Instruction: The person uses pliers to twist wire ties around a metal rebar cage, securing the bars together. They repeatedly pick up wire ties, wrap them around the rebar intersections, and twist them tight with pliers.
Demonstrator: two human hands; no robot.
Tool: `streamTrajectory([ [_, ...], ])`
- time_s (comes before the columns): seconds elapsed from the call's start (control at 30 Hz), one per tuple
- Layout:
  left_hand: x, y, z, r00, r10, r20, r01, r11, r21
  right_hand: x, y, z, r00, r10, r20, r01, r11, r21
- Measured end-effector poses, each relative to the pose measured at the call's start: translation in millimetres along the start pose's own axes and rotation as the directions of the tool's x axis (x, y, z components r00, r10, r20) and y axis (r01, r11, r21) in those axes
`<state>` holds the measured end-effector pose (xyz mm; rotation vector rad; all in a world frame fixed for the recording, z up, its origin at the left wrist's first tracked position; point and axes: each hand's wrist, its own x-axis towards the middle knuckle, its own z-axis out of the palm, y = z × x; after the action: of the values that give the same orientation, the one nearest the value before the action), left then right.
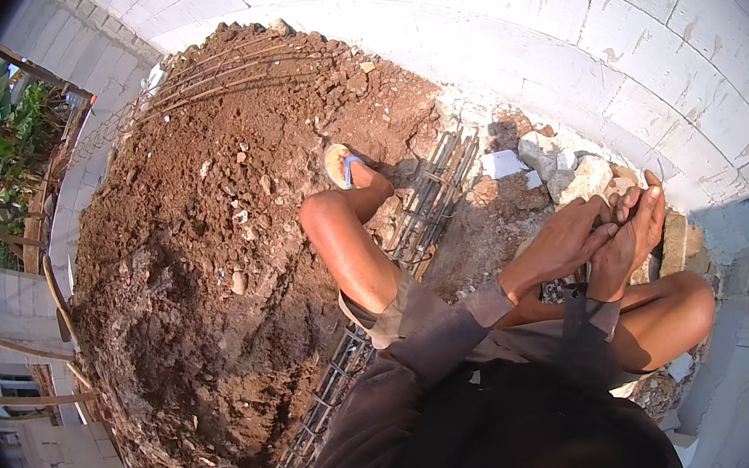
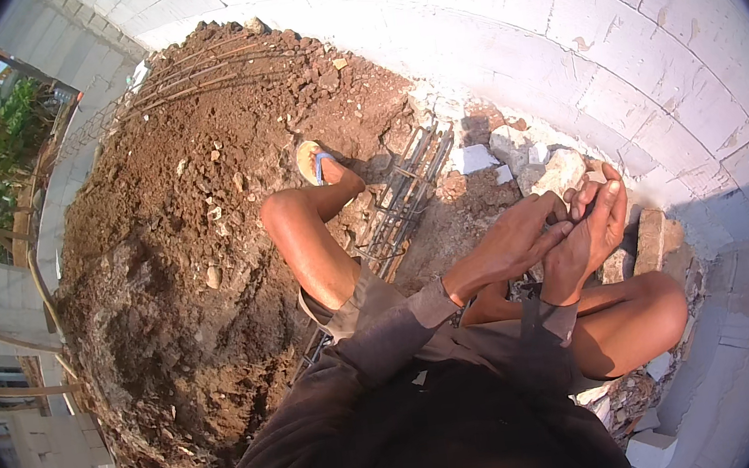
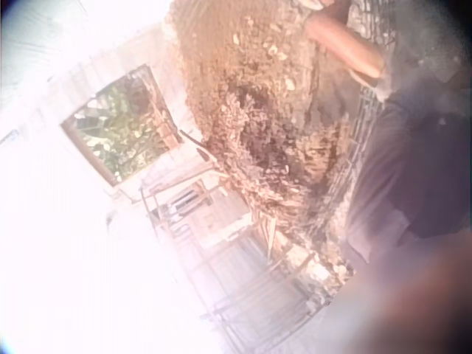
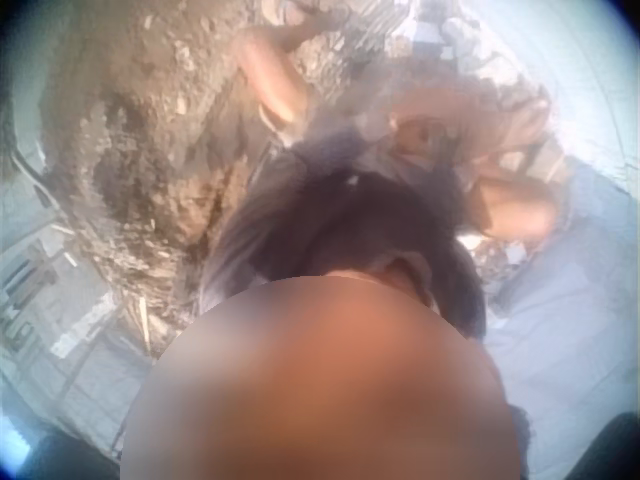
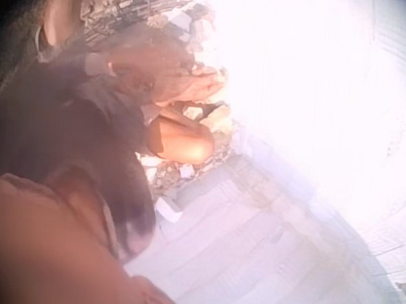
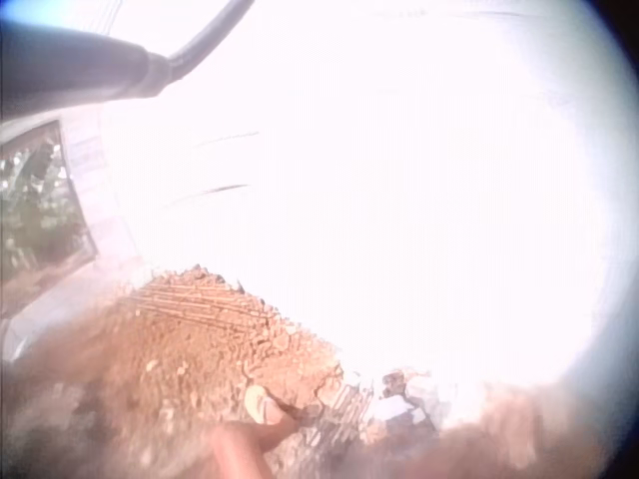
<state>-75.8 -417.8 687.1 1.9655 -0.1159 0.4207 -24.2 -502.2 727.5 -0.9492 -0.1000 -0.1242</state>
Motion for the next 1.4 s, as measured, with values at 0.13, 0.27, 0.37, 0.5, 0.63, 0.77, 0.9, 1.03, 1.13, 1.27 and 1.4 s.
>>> streamTrajectory([
  [0.13,36.6,45.3,9.9,0.987,0.12,0.103,-0.123,0.992,0.02,21.3,-52.3,-4.9,0.985,-0.172,0.01,0.172,0.983,-0.067],
  [0.27,51.2,48.2,18.5,0.959,0.273,0.082,-0.268,0.961,-0.061,24.6,-62.8,-15.6,0.987,-0.148,-0.061,0.137,0.978,-0.155],
  [0.37,47.8,27.9,17.9,0.967,0.255,0.017,-0.249,0.957,-0.15,29.2,-47.5,-19.6,0.999,-0.051,-0.006,0.051,0.997,-0.055],
  [0.5,35.0,-1.3,5.7,0.991,0.128,-0.027,-0.131,0.97,-0.206,41.7,-17.0,-12.7,0.997,-0.052,-0.05,0.042,0.984,-0.173],
  [0.63,46.3,-22.2,-11.4,0.96,0.221,-0.173,-0.255,0.944,-0.211,56.8,2.7,2.8,0.999,-0.023,-0.025,0.021,0.996,-0.082],
  [0.77,51.4,-38.6,-25.9,0.996,0.009,0.09,0.056,0.715,-0.696,66.2,17.2,10.5,0.999,0.023,0.041,-0.022,0.999,-0.035],
  [0.9,43.7,-50.0,-25.1,0.954,-0.097,0.283,0.296,0.447,-0.844,70.0,29.1,5.6,0.998,0.064,0.02,-0.062,0.994,-0.084],
  [1.03,40.8,-53.9,-16.1,0.955,-0.111,0.274,0.295,0.337,-0.894,73.0,35.1,1.1,1.0,-0.018,0.002,0.017,0.977,-0.213],
  [1.13,38.6,-54.6,-17.1,0.874,-0.145,0.464,0.486,0.278,-0.828,71.7,37.1,0.0,0.999,-0.048,-0.022,0.04,0.96,-0.278],
  [1.27,32.4,-57.5,-21.4,0.928,-0.151,0.34,0.357,0.62,-0.699,67.1,42.4,-0.7,0.996,-0.092,-0.017,0.078,0.921,-0.382],
  [1.4,12.5,-77.0,-24.4,0.973,-0.176,0.15,0.226,0.861,-0.456,69.8,40.4,5.5,0.977,0.131,0.171,0.023,0.727,-0.686],
])
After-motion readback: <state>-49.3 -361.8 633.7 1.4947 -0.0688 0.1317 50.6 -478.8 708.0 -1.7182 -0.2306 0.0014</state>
